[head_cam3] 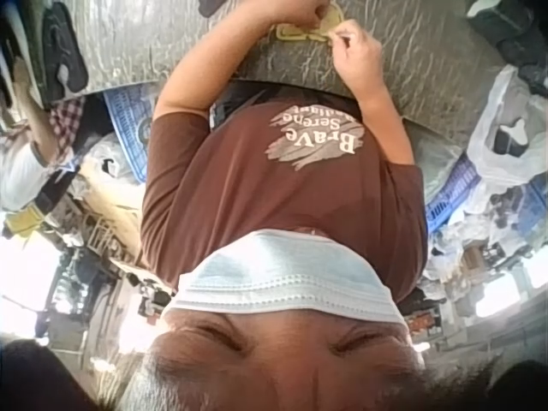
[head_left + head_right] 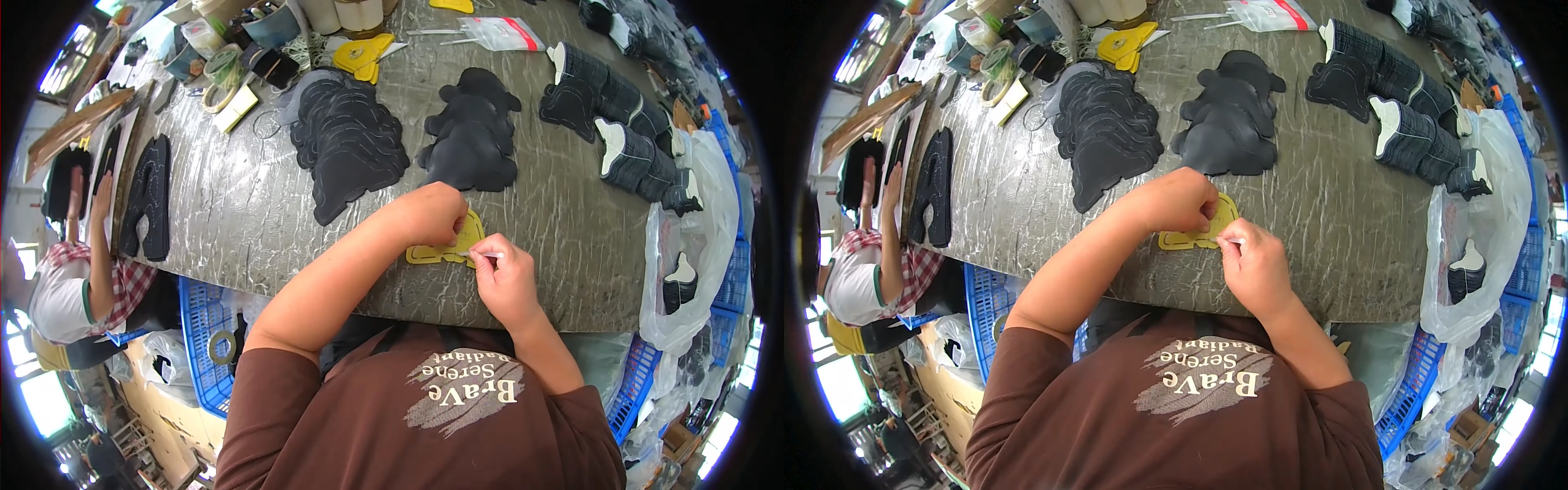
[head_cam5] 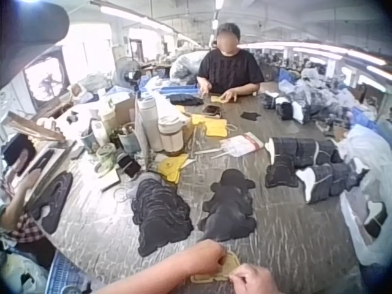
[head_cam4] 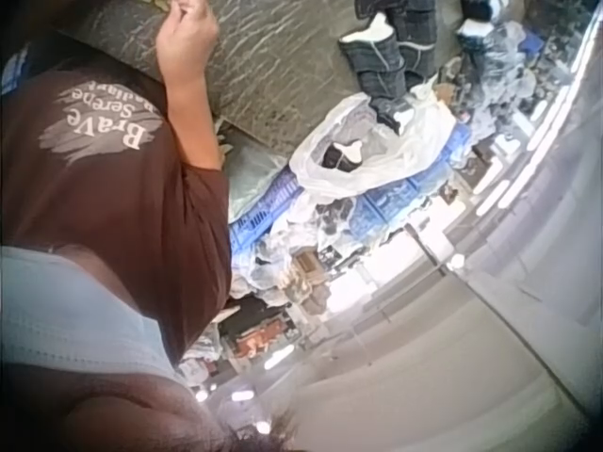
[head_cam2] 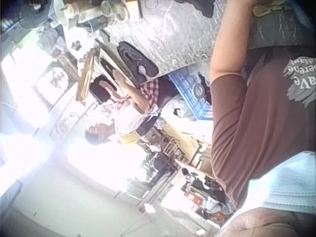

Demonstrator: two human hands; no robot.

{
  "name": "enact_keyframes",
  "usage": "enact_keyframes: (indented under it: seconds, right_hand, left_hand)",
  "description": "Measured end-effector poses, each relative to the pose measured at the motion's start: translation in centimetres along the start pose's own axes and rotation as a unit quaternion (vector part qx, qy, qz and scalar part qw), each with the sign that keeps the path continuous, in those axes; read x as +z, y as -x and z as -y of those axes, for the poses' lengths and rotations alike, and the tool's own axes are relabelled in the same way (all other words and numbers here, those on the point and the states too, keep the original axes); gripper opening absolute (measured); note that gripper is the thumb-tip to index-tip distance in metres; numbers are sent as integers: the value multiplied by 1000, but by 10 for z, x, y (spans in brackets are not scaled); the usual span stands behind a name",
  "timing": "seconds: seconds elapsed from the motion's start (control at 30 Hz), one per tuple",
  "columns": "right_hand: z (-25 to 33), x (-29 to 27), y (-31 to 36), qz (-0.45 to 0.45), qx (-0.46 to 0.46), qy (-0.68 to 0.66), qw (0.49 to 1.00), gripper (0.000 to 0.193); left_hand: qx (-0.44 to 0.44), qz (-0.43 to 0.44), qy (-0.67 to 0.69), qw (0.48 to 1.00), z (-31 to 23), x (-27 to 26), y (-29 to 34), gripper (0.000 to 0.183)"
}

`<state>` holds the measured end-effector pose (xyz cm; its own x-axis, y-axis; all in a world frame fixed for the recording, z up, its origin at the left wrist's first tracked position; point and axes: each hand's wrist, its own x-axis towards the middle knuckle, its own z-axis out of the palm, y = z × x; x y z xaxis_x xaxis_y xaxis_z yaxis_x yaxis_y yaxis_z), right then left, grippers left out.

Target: Tracing pattern outlines onto shoe components using yellow templates and a marking pen.

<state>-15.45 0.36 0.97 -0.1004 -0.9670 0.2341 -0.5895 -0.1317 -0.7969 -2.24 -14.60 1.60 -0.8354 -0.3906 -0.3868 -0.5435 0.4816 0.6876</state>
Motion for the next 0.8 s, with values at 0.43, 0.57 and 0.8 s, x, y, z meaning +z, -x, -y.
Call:
enact_keyframes:
  seconds: [0.43, 0.57, 0.8]
  right_hand:
    - [-7, -6, 9, -26, 7, -30, 999, 8]
    - [-11, -13, 17, -33, 33, -36, 998, 7]
    - [-14, -28, 27, -37, 53, -22, 998, 7]
  left_hand:
    - [7, -10, -9, 1000, -1, 0, 1, 18]
    - [6, -6, -14, 1000, -1, 0, 1, 18]
    - [2, -10, -9, 1000, 1, 2, -1, 17]
